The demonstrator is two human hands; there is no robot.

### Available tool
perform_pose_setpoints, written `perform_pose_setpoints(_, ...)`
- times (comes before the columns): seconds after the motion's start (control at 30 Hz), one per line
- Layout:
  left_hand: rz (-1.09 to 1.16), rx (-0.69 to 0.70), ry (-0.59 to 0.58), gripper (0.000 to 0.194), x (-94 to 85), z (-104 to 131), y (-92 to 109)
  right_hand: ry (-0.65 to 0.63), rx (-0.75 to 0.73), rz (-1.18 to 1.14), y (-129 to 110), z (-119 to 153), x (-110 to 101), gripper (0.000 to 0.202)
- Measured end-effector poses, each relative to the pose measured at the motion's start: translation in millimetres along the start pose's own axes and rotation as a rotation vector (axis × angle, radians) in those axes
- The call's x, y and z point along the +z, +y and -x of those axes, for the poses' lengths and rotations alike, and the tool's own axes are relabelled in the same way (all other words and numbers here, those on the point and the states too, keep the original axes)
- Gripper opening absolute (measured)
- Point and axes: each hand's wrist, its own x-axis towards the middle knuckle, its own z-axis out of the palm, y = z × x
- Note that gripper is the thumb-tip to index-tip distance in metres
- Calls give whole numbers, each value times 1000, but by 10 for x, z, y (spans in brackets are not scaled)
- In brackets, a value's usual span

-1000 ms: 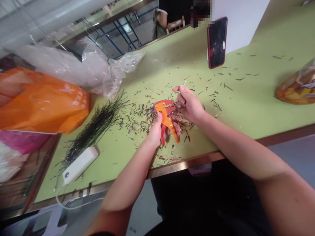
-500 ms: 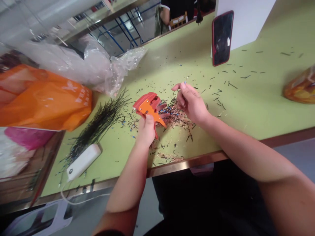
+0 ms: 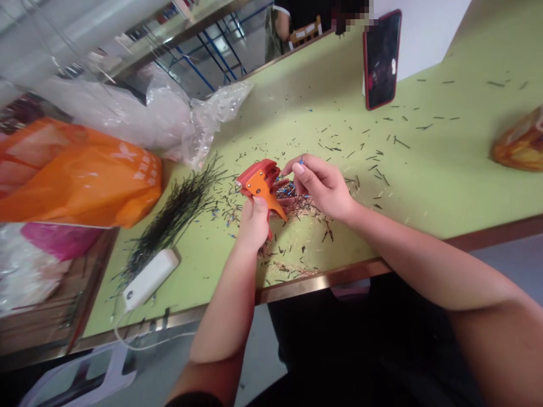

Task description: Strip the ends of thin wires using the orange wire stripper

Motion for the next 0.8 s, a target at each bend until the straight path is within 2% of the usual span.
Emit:
perform_pose_setpoints(0.1, 69, -66, 30, 82, 5, -9, 27, -72, -77, -9, -39, 32, 20, 33)
perform_pose_setpoints(0.2, 62, -89, 37, 81, 2, -11, 39, -152, -77, 72, -66, 47, 24, 34)
perform_pose_setpoints(0.4, 65, -86, 61, 89, -9, -32, 27, -37, -50, 269, -67, 44, -33, 40)
perform_pose_setpoints(0.57, 39, -117, 42, 90, -12, -35, 96, -132, -169, 211, -66, 54, -7, 34)
perform_pose_setpoints(0.67, 28, -124, 55, 89, -13, -26, 87, -179, -188, 237, -52, 49, -5, 31)
perform_pose_setpoints(0.8, 128, -142, 14, 91, -8, -34, 35, -138, -162, 325, -54, 31, -56, 32)
